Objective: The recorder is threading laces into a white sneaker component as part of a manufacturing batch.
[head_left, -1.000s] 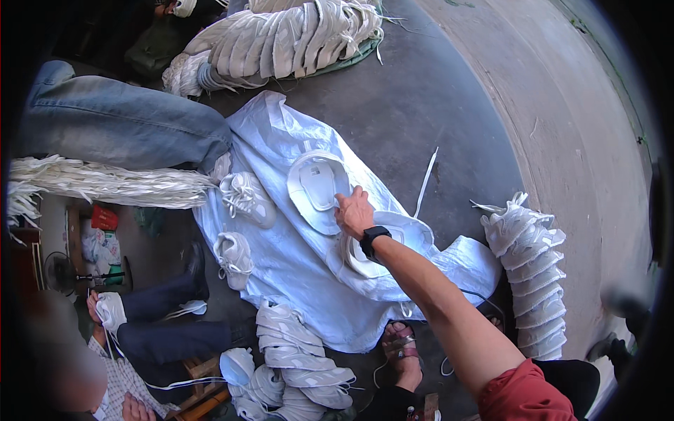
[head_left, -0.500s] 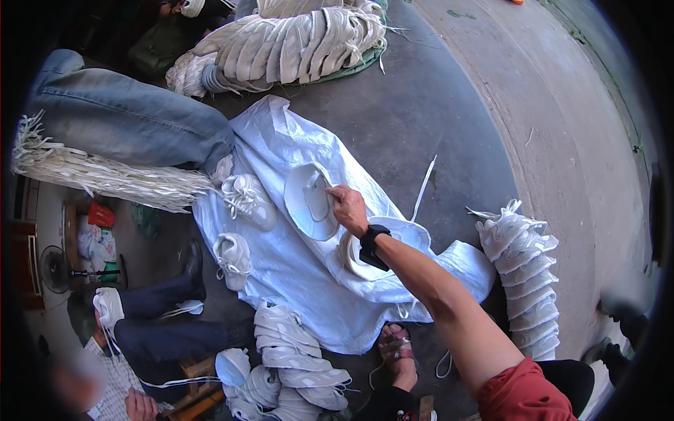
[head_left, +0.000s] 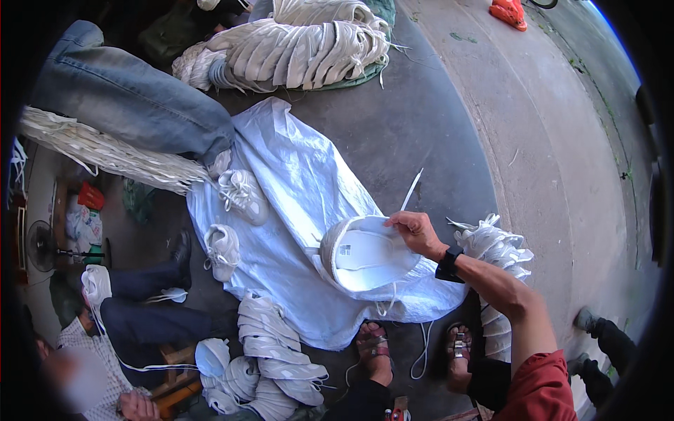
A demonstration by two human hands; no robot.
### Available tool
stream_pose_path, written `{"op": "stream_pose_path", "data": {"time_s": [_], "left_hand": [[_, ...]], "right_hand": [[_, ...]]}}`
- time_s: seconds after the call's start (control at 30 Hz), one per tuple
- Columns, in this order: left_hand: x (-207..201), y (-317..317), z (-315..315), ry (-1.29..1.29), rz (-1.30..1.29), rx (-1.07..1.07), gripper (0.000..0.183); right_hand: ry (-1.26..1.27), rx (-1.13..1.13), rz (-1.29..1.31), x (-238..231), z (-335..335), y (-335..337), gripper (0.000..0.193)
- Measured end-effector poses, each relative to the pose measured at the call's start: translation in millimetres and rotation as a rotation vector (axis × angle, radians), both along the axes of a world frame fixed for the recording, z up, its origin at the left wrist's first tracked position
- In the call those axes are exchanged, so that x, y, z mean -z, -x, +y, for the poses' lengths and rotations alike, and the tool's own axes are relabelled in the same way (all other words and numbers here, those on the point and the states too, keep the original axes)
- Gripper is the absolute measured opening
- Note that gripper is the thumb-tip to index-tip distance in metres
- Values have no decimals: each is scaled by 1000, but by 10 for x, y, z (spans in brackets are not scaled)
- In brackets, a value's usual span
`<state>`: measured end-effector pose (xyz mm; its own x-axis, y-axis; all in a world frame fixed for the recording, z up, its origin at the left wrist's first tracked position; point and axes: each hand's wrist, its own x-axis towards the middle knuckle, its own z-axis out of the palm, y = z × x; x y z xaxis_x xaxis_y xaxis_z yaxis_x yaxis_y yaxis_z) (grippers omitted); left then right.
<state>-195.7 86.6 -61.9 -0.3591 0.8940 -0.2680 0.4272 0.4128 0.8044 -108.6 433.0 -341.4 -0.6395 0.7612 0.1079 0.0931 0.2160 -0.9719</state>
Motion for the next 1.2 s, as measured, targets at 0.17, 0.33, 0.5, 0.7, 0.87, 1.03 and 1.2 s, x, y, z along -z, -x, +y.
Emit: {"op": "stream_pose_path", "data": {"time_s": [0.17,0.33,0.5,0.7,0.87,1.03,1.2], "left_hand": [[-77,-14,89,22,-6,-11,36],[-163,-57,84,47,-11,-31,34],[-269,-116,53,46,-10,-52,33],[-423,-238,-116,3,5,-92,31],[-386,-288,-331,-68,-2,-43,31],[-353,-476,-502,-222,257,-50,27],[-902,-1076,-594,-358,510,-3,35]], "right_hand": [[-244,138,-215,685,-86,34,34],[113,-22,-539,876,53,171,57],[216,-506,-724,688,88,358,55],[59,-229,-648,185,-345,430,26],[79,-114,-296,-1093,-129,-37,21],[-208,108,-204,-2801,-279,-1074,21],[-413,211,-242,-3963,-1204,-2327,12]]}}
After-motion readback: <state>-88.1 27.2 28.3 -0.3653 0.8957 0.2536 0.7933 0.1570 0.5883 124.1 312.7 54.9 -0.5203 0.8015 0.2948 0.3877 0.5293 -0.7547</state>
